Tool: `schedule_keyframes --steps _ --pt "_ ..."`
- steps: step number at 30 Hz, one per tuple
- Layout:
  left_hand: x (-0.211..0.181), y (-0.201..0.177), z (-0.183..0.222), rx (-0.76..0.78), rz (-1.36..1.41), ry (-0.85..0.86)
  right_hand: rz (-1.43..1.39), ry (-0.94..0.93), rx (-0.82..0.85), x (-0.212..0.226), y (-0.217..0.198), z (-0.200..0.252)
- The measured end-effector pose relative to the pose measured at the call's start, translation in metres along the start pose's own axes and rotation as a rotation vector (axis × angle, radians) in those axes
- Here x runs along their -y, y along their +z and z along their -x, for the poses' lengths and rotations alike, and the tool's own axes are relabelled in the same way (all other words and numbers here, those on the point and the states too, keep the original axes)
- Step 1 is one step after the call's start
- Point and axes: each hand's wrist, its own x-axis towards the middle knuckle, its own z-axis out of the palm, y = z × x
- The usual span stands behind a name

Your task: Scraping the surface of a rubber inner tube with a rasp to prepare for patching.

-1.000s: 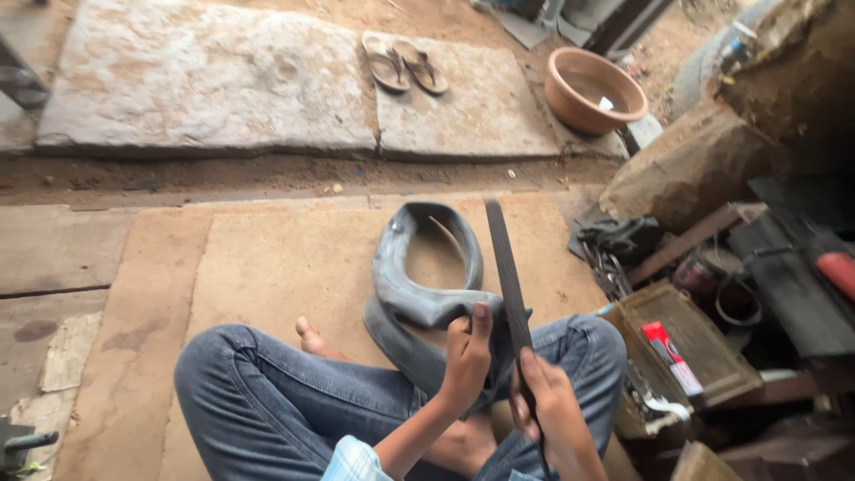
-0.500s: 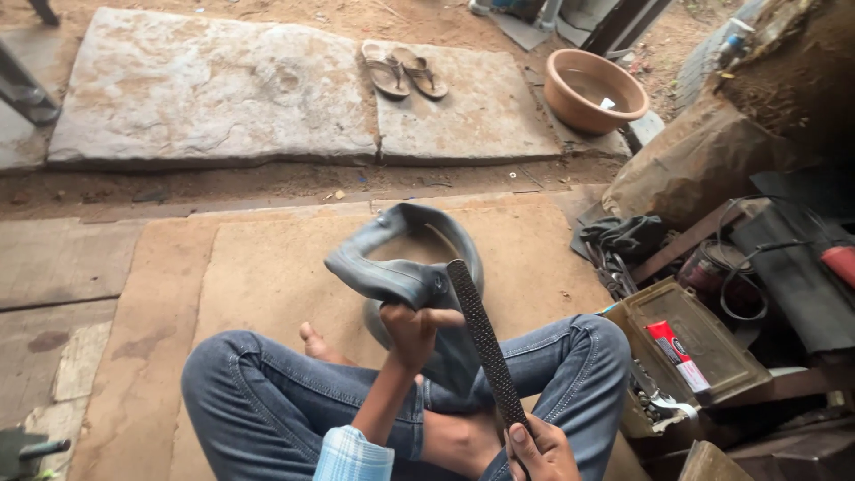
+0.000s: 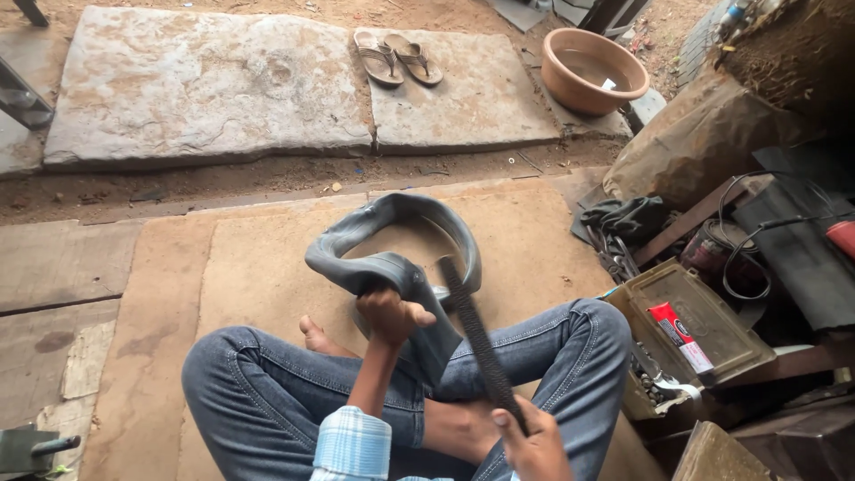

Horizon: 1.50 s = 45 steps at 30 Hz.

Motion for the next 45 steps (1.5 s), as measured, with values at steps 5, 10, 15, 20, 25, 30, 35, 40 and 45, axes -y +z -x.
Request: schedule_keyframes --steps 5,10,15,20,25,30,35,40,45 --pt "-0.014 0.001 -0.002 -0.016 0.056 -0.083 0.248 -0.198 -0.063 0.004 0.03 -0.003" --pt "-0.011 0.005 0.002 0.03 0.106 -0.275 0.258 -0.179 -0.084 0.004 0.04 0.008" --pt "0.001 0.031 0.033 -0.355 0.123 -0.113 0.083 0.037 -0.017 0.03 0.047 0.016" --pt "0.008 0.043 0.041 -0.17 0.568 -0.715 0.019 0.132 0.018 0.03 0.03 0.006" --pt "-0.015 0.026 0.008 -0.31 1.08 -0.949 0.071 0.025 -0.023 0.052 0.042 -0.005" --pt "-0.013 0.013 -0.003 -0.35 1.191 -1.15 -0.01 0.05 0.061 0.043 0.039 0.005" --pt "-0.012 0.012 0.006 -0.297 1.208 -1.047 0.002 -0.076 0.05 0.04 0.046 0.0" --pt "-0.053 -0.021 -0.039 -0.005 1.344 -1.016 0.026 0.225 0.145 0.036 0.042 -0.007" --pt "-0.081 -0.037 -0.056 0.13 1.18 -1.064 -0.015 0.157 0.076 0.032 0.036 -0.003"
